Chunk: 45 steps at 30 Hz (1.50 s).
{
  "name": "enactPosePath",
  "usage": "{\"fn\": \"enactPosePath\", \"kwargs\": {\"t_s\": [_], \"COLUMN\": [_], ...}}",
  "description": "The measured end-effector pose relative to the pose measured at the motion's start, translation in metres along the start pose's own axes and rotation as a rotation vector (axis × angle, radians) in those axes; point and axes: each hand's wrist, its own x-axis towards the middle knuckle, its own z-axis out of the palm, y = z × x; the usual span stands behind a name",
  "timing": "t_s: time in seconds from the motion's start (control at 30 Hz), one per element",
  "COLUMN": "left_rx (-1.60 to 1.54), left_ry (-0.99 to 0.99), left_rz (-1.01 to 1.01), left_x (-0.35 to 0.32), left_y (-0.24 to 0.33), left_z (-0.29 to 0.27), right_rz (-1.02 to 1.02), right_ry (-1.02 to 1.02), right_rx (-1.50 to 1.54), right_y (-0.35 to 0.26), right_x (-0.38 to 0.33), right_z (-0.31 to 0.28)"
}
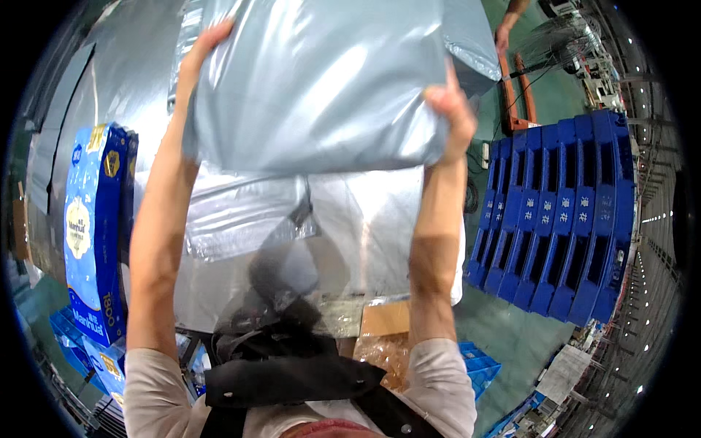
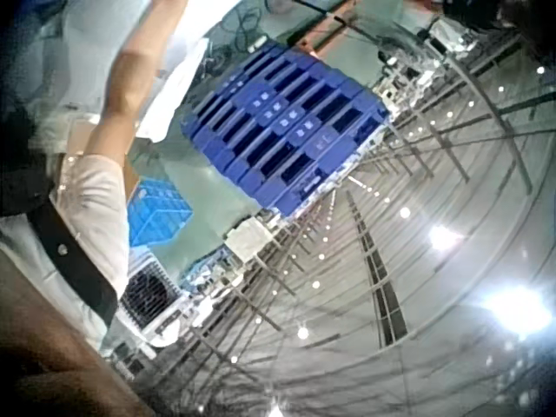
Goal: The person packs packages of tissue paper into gray plastic shipping bags by sliding the tissues inside, folding the adhesive flap, and stacking the completed bags on a table.
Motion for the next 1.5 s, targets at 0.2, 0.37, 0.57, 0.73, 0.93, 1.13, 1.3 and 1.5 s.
{"fn": "enactPosePath", "kwargs": {"t_s": [0.2,0.37,0.57,0.73,0.93,1.13,1.3,1.5], "left_rx": [-0.137,0.541,0.218,0.798,0.956,1.281,0.861,0.019], "left_ry": [-0.492,-0.038,-0.696,0.110,0.229,0.995,0.597,0.262], "left_rz": [0.097,-0.117,0.586,0.376,0.591,0.452,-0.440,-0.453], "left_x": [0.152,0.246,0.230,0.267,0.208,-0.039,-0.209,-0.209], "left_y": [0.046,-0.038,-0.025,-0.020,-0.020,0.056,0.065,0.015], "left_z": [0.124,0.155,0.169,0.136,-0.076,-0.595,-0.736,-0.667], "right_rz": [0.028,0.070,-0.107,-0.162,-0.094,0.499,0.986,1.269], "right_ry": [0.059,0.167,0.316,0.562,0.699,0.227,-0.421,-0.314], "right_rx": [0.169,0.208,-0.364,-1.206,-0.388,-0.496,-0.009,0.595], "right_y": [-0.019,0.071,0.066,0.073,0.126,0.183,0.194,0.252], "right_x": [0.190,0.202,0.200,0.236,0.077,-0.292,-0.359,-0.311], "right_z": [-0.090,-0.120,-0.126,-0.107,-0.106,0.111,0.296,0.470]}}
